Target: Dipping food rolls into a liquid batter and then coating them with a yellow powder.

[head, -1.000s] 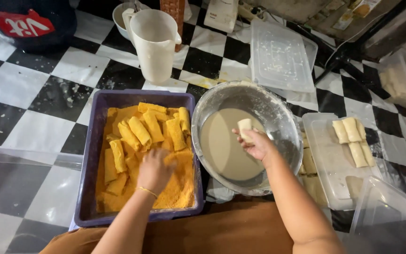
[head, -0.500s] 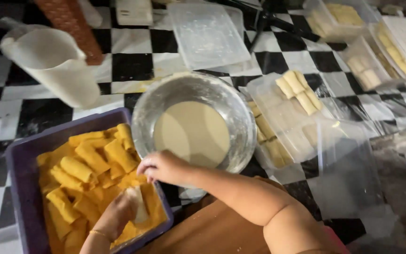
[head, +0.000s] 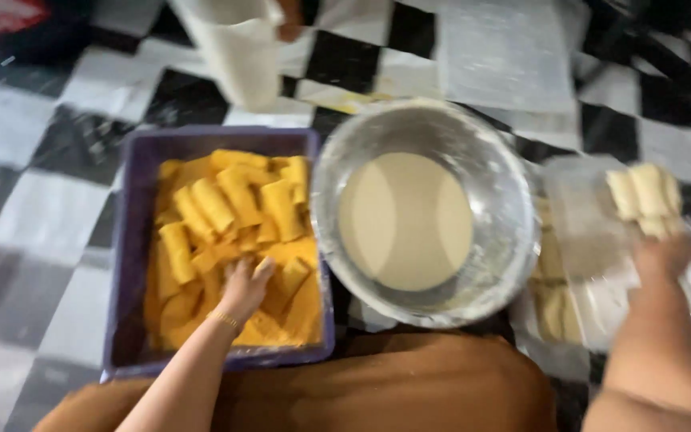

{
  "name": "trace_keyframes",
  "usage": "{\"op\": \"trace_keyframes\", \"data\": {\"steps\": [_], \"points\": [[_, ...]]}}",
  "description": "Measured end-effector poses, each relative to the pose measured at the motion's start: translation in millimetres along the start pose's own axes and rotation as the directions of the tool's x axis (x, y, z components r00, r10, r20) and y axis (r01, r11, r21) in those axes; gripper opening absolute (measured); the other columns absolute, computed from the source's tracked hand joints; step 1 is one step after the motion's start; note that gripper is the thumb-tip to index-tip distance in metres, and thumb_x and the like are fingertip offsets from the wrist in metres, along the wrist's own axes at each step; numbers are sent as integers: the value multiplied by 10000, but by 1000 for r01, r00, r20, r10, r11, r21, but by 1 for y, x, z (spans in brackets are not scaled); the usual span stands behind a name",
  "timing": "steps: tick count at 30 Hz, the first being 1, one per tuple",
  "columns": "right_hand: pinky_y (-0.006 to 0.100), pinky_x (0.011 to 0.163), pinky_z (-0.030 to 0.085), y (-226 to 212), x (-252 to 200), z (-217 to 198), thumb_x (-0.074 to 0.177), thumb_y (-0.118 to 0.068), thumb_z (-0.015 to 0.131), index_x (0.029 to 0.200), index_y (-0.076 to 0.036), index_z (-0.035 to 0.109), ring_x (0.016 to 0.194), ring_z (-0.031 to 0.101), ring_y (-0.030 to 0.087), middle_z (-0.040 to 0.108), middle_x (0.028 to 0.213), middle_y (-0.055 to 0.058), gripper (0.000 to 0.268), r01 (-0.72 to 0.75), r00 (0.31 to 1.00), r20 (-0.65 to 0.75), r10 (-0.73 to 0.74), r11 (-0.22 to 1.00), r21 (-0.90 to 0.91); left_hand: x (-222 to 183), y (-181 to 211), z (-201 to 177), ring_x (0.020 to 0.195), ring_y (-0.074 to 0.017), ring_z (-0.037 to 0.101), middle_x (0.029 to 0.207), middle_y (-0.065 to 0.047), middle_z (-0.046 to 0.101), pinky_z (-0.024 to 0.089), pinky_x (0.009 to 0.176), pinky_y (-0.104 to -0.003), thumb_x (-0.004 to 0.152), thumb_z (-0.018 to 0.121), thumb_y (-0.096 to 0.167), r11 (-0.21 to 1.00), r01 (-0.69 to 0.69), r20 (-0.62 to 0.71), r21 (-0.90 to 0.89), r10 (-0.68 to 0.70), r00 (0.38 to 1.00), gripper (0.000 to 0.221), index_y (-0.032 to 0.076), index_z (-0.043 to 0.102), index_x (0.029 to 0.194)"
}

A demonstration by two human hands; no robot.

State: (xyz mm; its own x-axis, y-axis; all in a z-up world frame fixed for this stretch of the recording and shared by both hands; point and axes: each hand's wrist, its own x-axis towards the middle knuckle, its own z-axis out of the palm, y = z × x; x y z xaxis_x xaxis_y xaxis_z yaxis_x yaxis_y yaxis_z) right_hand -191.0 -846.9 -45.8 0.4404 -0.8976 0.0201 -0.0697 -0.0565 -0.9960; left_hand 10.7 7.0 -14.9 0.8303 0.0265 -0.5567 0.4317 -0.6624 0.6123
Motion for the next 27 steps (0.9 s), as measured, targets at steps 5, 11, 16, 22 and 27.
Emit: {"op": "trace_keyframes", "data": {"steps": [5, 11, 16, 22, 27], "points": [[528, 546, 573, 31, 11, -20, 1042, -327, 820, 1235, 124, 665, 703, 711, 437, 734, 972, 283, 515, 81, 981, 80, -178, 1, -997, -20, 40, -34, 1450, -276, 459, 1561, -111, 508, 366, 1190, -437, 956, 490, 510, 872, 271, 314, -409, -144, 939, 674, 99, 525, 1489], [513, 460, 572, 23, 26, -21, 1041, -144, 825, 1206, 174, 680, 681, 712, 420, 735, 971, 328, 386, 93, 992, 68, -101, 266, -959, -47, 53, -42, 1291, -425, 596, 1365, -259, 641, 500, 1071, -507, 827, 759, 310, 929, -208, 233, -307, 285, 930, 640, 36, 610, 1386], [522, 531, 592, -27, -63, 27, 925, -92, 859, 1214, 108, 697, 723, 733, 457, 750, 995, 306, 387, 94, 973, 54, -225, 173, -980, -28, 30, -15, 885, -278, 648, 1084, -113, 632, 554, 806, -389, 786, 824, 298, 880, -385, 347, 278, 281, 895, 511, 83, 558, 1165], [401, 877, 561, -48, -92, 50, 1032, -5, 621, 1356, 48, 531, 1053, 683, 342, 645, 1239, 234, 340, 282, 902, -21, -431, 627, -726, -22, 21, -1, 743, -332, 636, 920, -171, 661, 547, 664, -402, 794, 693, 199, 963, -223, 297, 150, 172, 939, 319, -2, 628, 1033], [155, 778, 745, -112, -128, 146, 1019, -247, 648, 1252, -145, 624, 872, 788, 44, 766, 1062, -38, 256, -179, 979, -70, 192, 972, 151, -22, 31, -8, 494, -250, 552, 680, -162, 607, 551, 451, -374, 909, 724, 248, 953, 211, 416, -216, -106, 903, 363, -110, 682, 858]]}}
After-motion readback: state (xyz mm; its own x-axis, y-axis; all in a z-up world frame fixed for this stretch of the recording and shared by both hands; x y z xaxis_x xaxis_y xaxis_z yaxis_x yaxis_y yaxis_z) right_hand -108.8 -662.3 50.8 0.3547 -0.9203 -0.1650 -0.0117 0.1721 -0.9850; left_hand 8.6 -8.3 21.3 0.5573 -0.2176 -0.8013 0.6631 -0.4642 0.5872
